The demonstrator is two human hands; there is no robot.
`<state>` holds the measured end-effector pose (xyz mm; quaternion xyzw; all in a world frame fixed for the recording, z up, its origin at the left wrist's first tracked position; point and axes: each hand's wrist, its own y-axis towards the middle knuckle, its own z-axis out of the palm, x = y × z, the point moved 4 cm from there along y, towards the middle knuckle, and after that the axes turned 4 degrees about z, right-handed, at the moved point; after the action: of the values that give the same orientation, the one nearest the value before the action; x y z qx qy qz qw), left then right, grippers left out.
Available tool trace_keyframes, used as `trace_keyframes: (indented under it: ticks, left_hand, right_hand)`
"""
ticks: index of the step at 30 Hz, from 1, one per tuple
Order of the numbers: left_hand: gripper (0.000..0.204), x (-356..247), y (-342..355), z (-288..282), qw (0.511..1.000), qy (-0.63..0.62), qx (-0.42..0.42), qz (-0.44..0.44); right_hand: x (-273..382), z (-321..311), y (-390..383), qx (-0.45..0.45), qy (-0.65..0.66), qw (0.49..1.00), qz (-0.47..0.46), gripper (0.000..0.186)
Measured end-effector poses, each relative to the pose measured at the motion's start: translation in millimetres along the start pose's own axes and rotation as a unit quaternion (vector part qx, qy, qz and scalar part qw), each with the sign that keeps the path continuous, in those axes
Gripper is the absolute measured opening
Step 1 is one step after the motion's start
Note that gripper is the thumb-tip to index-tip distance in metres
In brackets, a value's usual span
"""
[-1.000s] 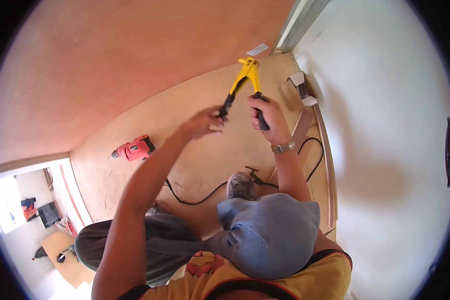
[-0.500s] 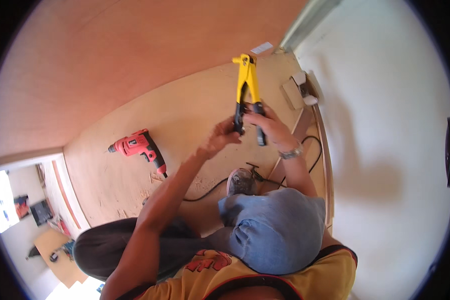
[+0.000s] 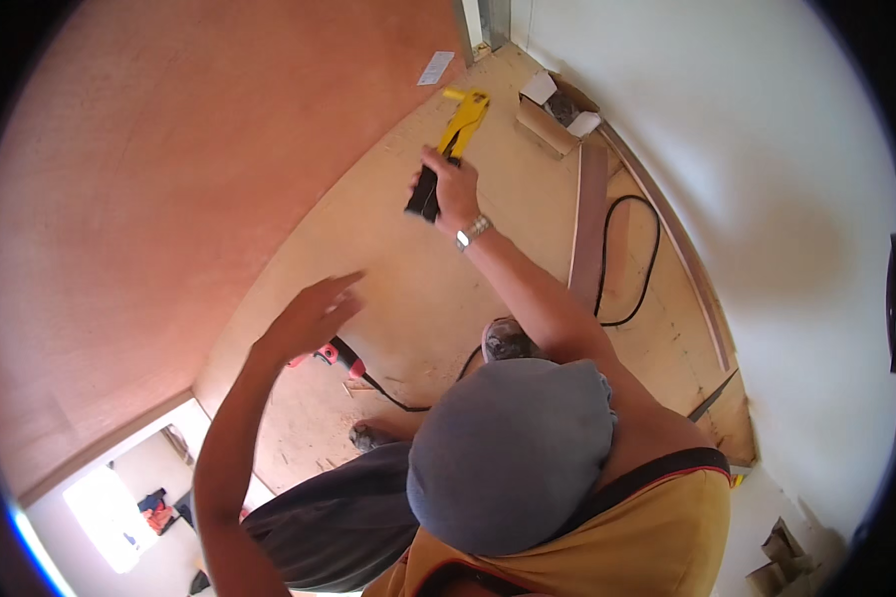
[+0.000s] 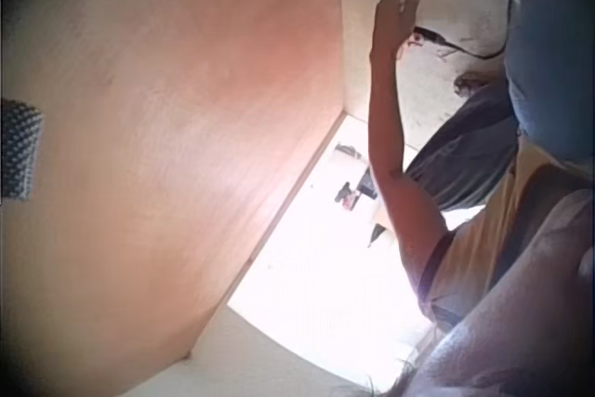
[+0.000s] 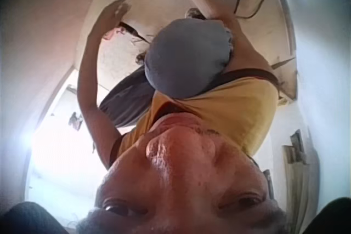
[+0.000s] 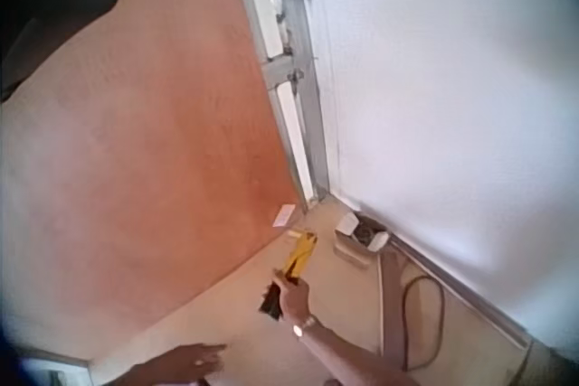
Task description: The person uses a power drill to make holes in a wooden panel and then uses a rivet tool to secure components into the drilled holes inside a cabinet space.
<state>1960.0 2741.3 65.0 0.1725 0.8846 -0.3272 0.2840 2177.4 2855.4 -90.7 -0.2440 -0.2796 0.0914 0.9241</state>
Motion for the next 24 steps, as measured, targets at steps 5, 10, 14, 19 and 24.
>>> trace_keyframes:
  ticks: [5,10,14,19,24]
  left_hand:
    - [0.042,112,-141,-39,0.975,0.021,-0.037,-0.216]
    - [0.044,183,-237,-12,0.92,-0.163,-0.023,-0.356]
    - [0.045,175,-237,-19,0.947,-0.033,-0.049,-0.315]
    - [0.045,171,-240,-27,0.944,-0.097,-0.104,-0.296]
    - [0.045,172,-236,-24,0.945,-0.049,-0.067,-0.316]
  right_hand:
    - [19,2,70,-0.052,0.142,0.988,-0.045,0.025]
    - [10,31,101,-0.114,0.156,0.976,-0.1,0.025]
    - [6,45,111,-0.144,0.166,0.973,-0.075,0.023]
    - [-1,44,106,-0.154,0.207,0.959,-0.117,0.024]
    - [-12,49,99,-0.142,0.158,0.972,-0.104,0.023]
